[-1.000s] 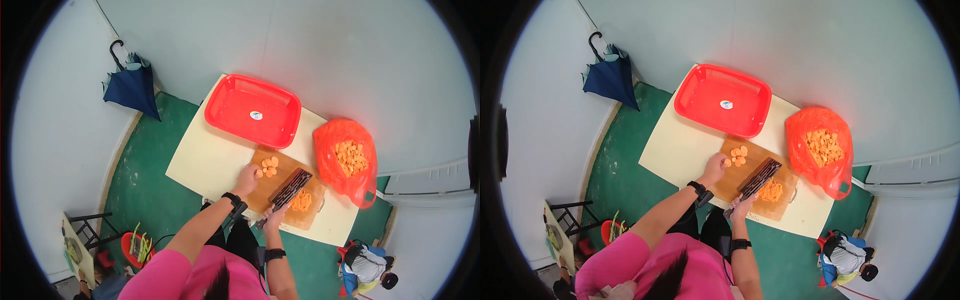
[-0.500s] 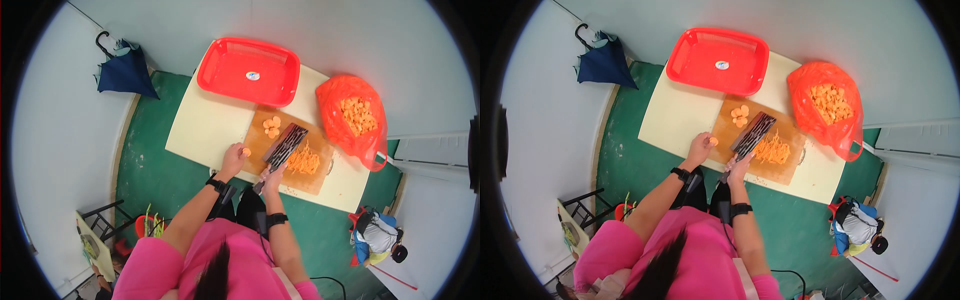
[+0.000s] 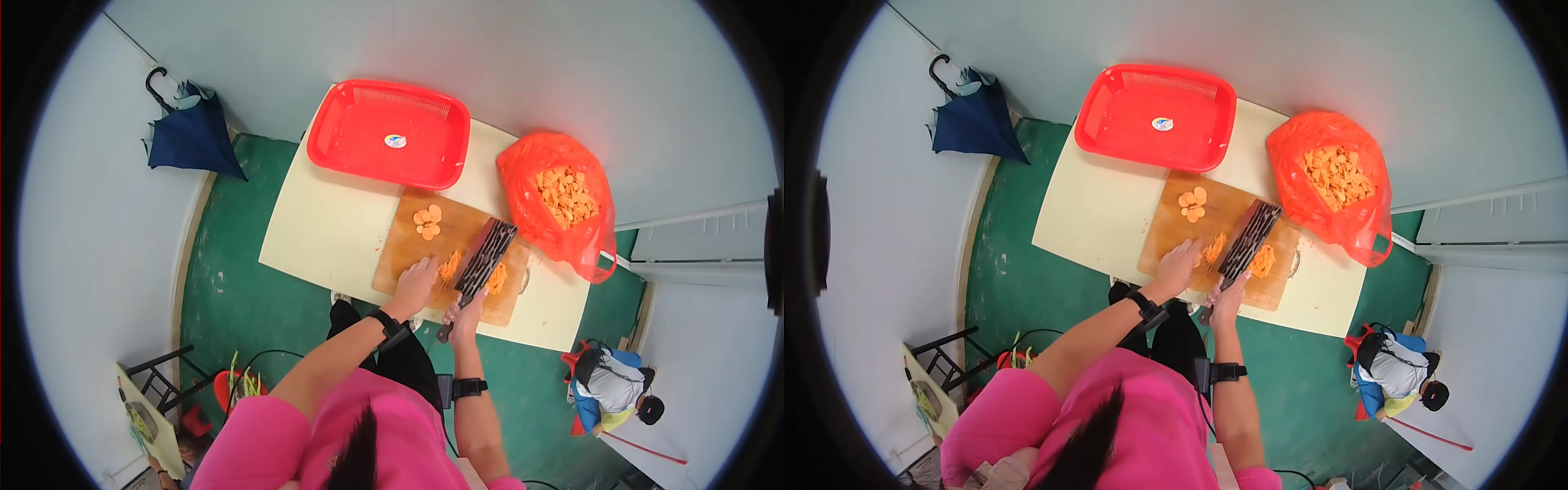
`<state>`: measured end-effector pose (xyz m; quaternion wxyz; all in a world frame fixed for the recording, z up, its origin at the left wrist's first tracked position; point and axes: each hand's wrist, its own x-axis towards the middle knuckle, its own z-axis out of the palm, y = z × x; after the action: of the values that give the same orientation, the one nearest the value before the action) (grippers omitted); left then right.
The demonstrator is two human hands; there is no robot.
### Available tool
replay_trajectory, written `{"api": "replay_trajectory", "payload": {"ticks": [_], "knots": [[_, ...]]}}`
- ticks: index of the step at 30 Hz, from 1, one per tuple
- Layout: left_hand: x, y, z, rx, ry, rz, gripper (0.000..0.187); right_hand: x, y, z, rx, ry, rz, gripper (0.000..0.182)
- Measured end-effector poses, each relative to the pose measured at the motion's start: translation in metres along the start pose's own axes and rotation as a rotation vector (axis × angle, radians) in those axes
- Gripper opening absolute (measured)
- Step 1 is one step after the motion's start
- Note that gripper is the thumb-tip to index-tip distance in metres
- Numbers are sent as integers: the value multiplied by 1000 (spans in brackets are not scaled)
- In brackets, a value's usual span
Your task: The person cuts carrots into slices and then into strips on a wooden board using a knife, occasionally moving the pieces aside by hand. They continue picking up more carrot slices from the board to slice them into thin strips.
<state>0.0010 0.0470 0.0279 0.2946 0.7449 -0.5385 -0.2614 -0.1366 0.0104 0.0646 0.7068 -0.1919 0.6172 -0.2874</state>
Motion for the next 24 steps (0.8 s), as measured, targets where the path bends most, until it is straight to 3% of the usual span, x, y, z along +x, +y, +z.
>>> {"api": "replay_trajectory", "payload": {"ticks": [4,10,13,15,16,18,20,24], "knots": [[-4,-1,-1,239,-156,-61,69,-2,3,-3,-46,-3,-1,68],[-13,-5,7,250,-182,126,71,-3,6,-3,-45,19,-8,68],[-12,-13,10,150,-99,-16,68,1,7,-3,-124,-1,-12,69],[-13,-36,11,-3,91,23,55,1,8,4,-86,-19,33,69],[-13,-43,7,-1,89,23,55,-1,11,9,-51,-38,78,70],[-11,-55,-5,-271,29,-229,34,3,23,18,-34,-73,73,71],[-9,-60,-17,-314,87,-251,30,8,32,28,47,-72,152,71],[-1,-66,-31,-309,157,-254,19,19,47,29,15,-66,105,71]]}}
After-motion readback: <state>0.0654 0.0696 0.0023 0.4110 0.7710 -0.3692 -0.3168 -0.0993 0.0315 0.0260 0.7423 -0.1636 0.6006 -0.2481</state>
